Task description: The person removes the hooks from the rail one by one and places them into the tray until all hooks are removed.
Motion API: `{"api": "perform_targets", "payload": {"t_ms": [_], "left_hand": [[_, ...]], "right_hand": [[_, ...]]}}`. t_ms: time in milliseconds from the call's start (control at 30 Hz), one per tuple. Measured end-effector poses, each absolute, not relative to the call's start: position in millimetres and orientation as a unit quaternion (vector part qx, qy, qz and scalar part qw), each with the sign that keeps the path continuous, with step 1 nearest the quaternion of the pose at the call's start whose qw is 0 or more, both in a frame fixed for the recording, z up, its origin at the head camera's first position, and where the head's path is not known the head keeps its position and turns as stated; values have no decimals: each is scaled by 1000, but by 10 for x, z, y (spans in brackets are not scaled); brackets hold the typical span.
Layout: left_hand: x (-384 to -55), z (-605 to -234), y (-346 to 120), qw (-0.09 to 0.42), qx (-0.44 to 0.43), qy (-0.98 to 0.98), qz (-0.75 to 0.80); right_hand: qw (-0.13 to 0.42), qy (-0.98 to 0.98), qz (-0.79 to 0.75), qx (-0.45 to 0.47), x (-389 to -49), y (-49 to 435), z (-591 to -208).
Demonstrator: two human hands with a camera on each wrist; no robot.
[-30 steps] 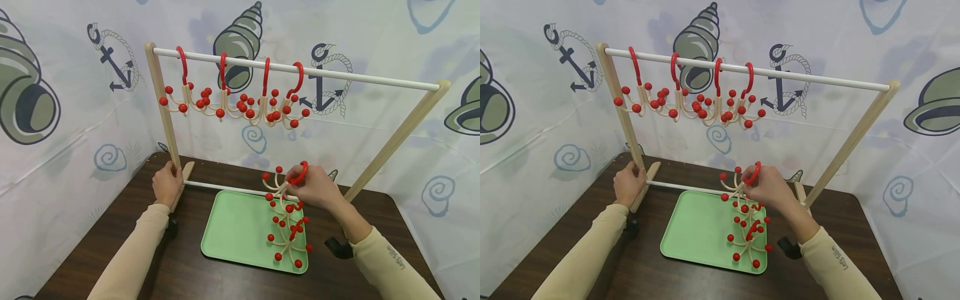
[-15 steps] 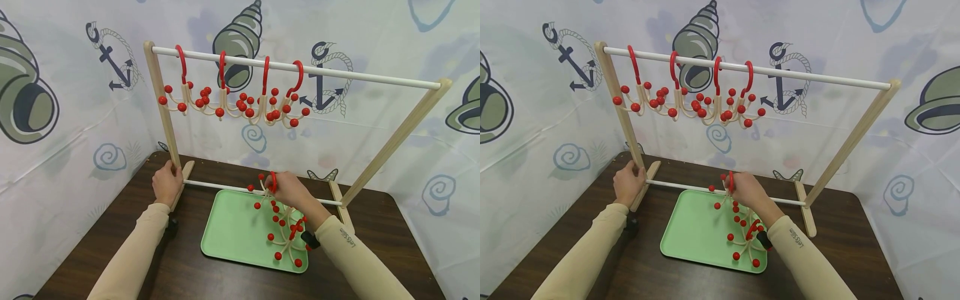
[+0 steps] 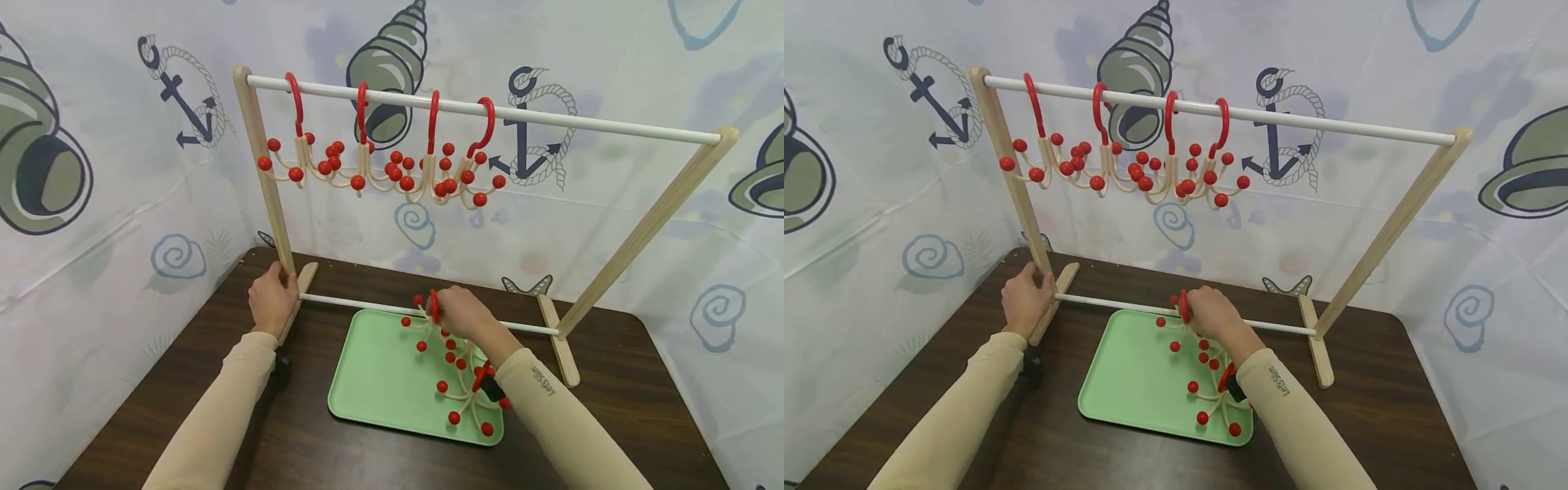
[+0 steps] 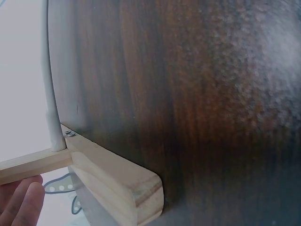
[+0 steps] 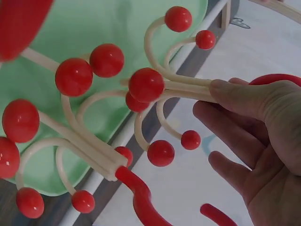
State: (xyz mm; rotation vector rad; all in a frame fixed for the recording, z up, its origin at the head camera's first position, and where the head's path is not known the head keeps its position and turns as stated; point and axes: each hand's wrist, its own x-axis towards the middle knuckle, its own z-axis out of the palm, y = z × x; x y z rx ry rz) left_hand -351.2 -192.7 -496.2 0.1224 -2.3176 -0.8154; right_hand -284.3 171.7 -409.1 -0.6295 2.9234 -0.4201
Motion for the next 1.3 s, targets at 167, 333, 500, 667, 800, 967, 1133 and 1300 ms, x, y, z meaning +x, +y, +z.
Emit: {"api": "perform_targets", "payload": {"t_ms": [167, 333, 500, 667, 800, 967, 1133, 1300], "left_hand": [[-3520, -4972, -1939, 330, 48, -890, -312], [-3537, -4982, -1948, 331, 47, -890, -311], [-3544, -4990, -1947, 332, 45, -889, -312], [-3541, -4993, -1949, 333, 42, -889, -311], [-3542, -5003, -1959, 335, 43, -889, -309], [-3539, -4994, -1955, 337, 43, -889, -308], [-3534, -4993, -1951, 335, 45, -890, -306], [-3535, -4985, -1949, 330, 48, -892, -306]], "right_hand": [[77, 969, -124, -201, -2844, 1684, -4137], [91, 963, -136, -213, -2817, 1686, -4158], [99, 960, -143, -218, -2768, 1717, -4148], [96, 965, -133, -205, -2721, 1754, -4149], [90, 966, -124, -208, -2688, 1774, -4142], [94, 968, -89, -213, -2655, 1790, -4085], [81, 968, -51, -231, -2597, 1807, -3953], [66, 966, -48, -246, -2493, 1832, -3734]]}}
